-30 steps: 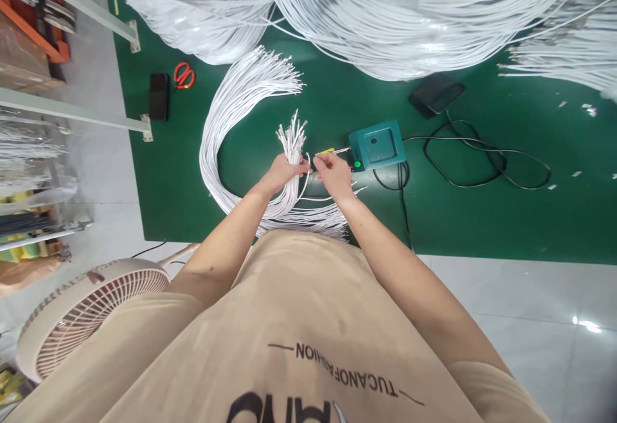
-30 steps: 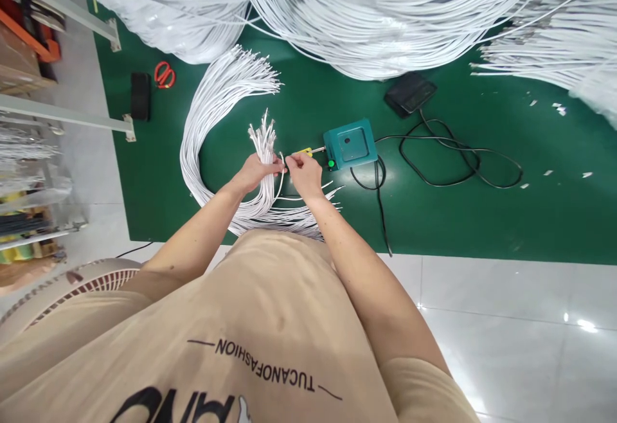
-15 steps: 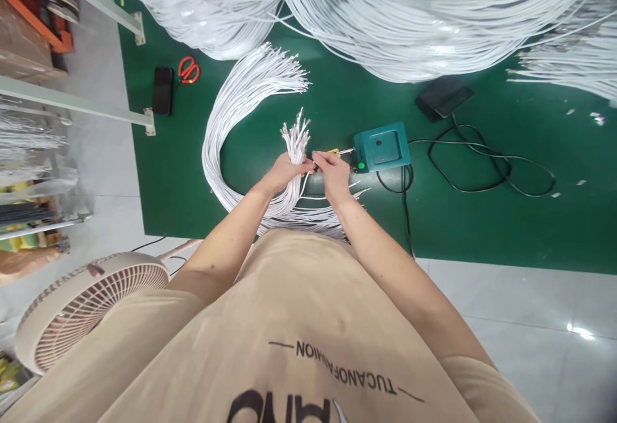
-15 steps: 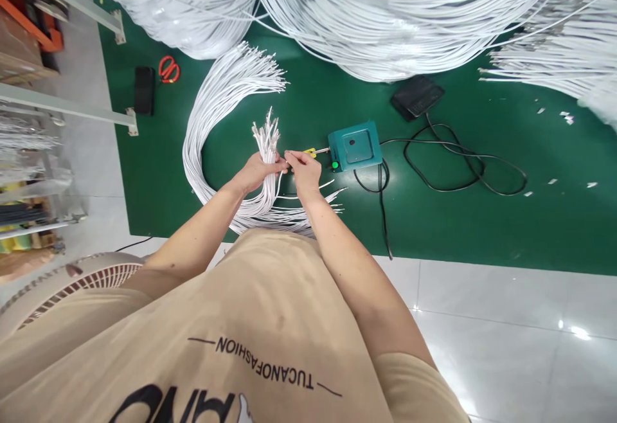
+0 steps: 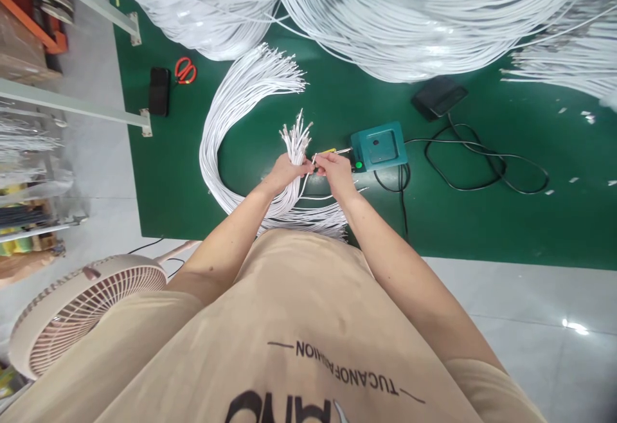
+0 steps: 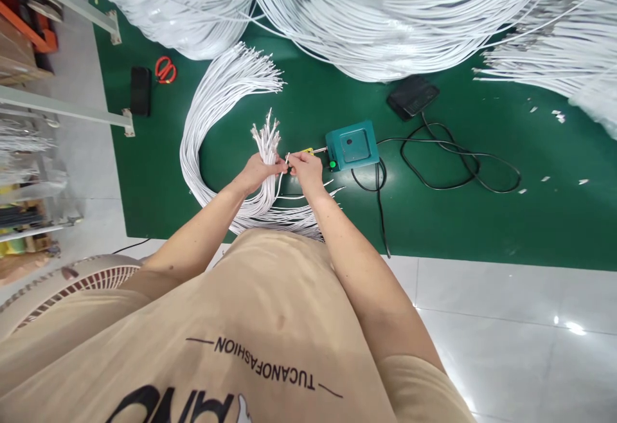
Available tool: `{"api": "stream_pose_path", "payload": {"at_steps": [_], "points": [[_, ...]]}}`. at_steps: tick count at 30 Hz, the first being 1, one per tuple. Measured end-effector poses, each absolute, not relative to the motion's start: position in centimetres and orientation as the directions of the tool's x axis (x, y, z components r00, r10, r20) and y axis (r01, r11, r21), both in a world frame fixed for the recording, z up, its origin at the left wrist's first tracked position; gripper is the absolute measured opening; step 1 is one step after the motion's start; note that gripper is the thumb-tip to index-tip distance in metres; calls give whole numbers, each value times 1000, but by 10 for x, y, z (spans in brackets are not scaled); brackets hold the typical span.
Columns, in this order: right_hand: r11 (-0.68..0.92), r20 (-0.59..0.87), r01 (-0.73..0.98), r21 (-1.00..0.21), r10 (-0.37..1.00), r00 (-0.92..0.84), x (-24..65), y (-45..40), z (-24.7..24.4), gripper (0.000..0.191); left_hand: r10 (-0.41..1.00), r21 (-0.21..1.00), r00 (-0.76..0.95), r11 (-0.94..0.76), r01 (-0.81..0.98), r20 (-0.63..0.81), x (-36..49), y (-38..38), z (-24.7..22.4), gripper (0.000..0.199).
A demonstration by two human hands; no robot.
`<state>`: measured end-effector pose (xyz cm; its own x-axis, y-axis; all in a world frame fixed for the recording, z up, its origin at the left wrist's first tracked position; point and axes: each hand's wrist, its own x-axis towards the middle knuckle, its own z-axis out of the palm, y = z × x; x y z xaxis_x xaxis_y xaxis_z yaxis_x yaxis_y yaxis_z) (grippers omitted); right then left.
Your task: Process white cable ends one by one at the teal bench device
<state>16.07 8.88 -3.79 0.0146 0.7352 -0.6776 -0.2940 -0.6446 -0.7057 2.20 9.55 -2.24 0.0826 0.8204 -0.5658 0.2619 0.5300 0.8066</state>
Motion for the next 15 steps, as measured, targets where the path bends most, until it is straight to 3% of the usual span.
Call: {"api": "stream_pose_path", "payload": {"at_steps": [5,7,9,12,15], "points": [[-723,-793,-539,-432,589,-155,159,88,-37,18,829,819,101,513,256,-550,21,94,-21,23],[-726,-802,-567,-390,570,-178,158,87,-38,14,829,821,100,516,245,-550,21,94,-20,24],[-698,-766,-549,-460,625,-153,158,86,-40,6,825,821,101,526,222,-556,20,93,-18,25],[-635,-661,-451,-627,740,-123,164,88,-43,31,807,816,141,548,182,-573,20,94,-15,26],[-622,-608,-349,-701,777,-163,173,92,-44,22,787,809,185,570,145,-588,20,95,-12,27]]}}
